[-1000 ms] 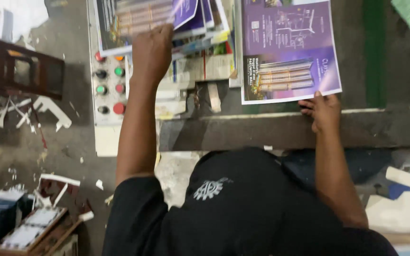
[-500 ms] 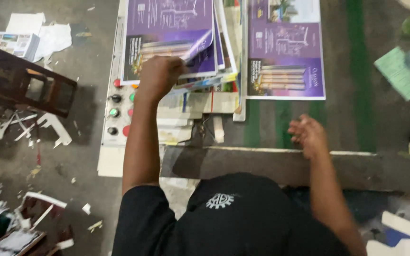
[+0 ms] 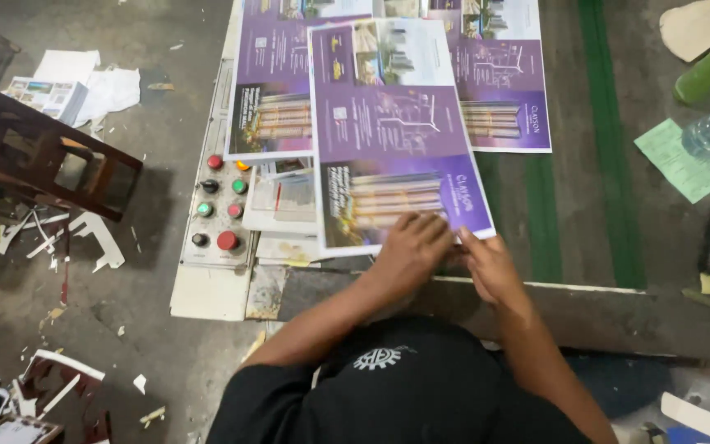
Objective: The person sorts through a stack of printed papers on a workbench, repeatedly picking up sheets and placing them into a separate pile. The person handles the papers by hand, moving them from one side of the table to the other in a repetitive manner.
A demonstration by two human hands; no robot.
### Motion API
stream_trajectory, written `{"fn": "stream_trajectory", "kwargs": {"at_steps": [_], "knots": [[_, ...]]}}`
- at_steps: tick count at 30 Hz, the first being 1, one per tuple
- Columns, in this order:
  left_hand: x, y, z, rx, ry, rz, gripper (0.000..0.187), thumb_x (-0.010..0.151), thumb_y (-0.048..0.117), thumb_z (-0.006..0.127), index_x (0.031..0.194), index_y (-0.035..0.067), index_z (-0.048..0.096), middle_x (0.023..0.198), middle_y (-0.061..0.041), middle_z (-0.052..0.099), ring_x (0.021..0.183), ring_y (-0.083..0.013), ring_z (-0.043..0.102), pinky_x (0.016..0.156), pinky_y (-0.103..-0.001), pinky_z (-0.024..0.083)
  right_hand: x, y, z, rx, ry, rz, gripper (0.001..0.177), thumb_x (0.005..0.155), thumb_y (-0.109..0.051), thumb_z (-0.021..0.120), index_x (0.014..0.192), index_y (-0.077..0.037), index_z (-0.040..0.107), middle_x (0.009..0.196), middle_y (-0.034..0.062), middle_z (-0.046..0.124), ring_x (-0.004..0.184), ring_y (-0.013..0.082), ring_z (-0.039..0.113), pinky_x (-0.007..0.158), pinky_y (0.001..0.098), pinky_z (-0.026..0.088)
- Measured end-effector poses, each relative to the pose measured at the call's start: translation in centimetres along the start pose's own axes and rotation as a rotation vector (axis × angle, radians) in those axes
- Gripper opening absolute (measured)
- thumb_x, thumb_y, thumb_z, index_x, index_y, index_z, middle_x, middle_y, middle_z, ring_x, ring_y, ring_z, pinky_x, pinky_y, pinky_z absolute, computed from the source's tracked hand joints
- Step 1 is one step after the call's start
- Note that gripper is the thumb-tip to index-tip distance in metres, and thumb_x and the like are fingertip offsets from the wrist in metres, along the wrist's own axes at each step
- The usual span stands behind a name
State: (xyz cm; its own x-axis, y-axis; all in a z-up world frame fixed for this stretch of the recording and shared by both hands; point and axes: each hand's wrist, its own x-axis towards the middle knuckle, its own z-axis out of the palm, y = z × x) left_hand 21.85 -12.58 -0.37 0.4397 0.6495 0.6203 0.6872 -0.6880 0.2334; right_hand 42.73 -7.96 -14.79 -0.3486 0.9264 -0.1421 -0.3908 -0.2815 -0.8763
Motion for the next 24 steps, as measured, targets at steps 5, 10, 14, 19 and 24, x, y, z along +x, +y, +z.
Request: {"fn": "stream_trajectory", "kwargs": {"at_steps": [5,10,14,19,24], "knots": [[-0.4,-3.2,-0.8,0.009,0.109,-0.034,0.022,0.088,0.016,0.066,0.105,0.004,0.067,0.108,-0.015,0.07,0.103,-0.0331,0.07,0.094,-0.049,0.051,-3.3,-1.0,-4.3,0.065,0.22,-0.118,0.022,0.105,-0.013,0.063,0.123,-0.001,0.061,0.104,0.0104,0.072,0.086,0.0207,0.071,0.068,0.0363,0.062],[-2.1,-12.7,-1.4,0.137,-0.158,-0.582,0.018,0.107,0.019,0.056,0.116,0.011,0.07,0.124,-0.008,0.074,0.118,-0.0244,0.071,0.097,-0.042,0.05,-8.4,-1.4,-9.2,-0.038,0.479,-0.155,0.021,0.106,-0.01,0.06,0.126,-0.006,0.061,0.108,0.0092,0.07,0.088,0.0185,0.071,0.067,0.0337,0.061],[-1.9,-14.9,-1.0,0.538,-0.102,-0.495,0.081,0.086,0.046,0.063,0.147,-0.003,0.045,0.153,-0.029,0.042,0.143,-0.0447,0.035,0.113,-0.062,0.017,-11.4,0.9,-14.6,-0.023,0.579,-0.147,0.027,0.106,-0.011,0.059,0.133,-0.012,0.058,0.114,0.0059,0.068,0.089,0.0175,0.069,0.065,0.0328,0.059],[-3.5,-17.6,0.0,0.564,-0.161,-0.569,0.076,0.094,0.049,0.062,0.145,-0.004,0.046,0.154,-0.024,0.044,0.145,-0.0367,0.038,0.116,-0.067,0.018,-14.5,3.2,-17.0,-0.08,0.662,-0.032,0.032,0.105,-0.014,0.06,0.136,-0.014,0.057,0.115,0.0052,0.068,0.089,0.0185,0.068,0.065,0.0339,0.059],[-0.2,-20.0,-3.7,0.458,-0.534,-0.481,0.029,0.103,0.03,0.06,0.107,0.002,0.067,0.106,-0.016,0.073,0.079,-0.0291,0.074,0.071,-0.046,0.057,-15.2,5.7,-19.6,-0.163,0.73,0.048,0.029,0.11,-0.022,0.058,0.137,-0.011,0.057,0.108,0.0053,0.068,0.086,0.0187,0.065,0.062,0.0338,0.056]]}}
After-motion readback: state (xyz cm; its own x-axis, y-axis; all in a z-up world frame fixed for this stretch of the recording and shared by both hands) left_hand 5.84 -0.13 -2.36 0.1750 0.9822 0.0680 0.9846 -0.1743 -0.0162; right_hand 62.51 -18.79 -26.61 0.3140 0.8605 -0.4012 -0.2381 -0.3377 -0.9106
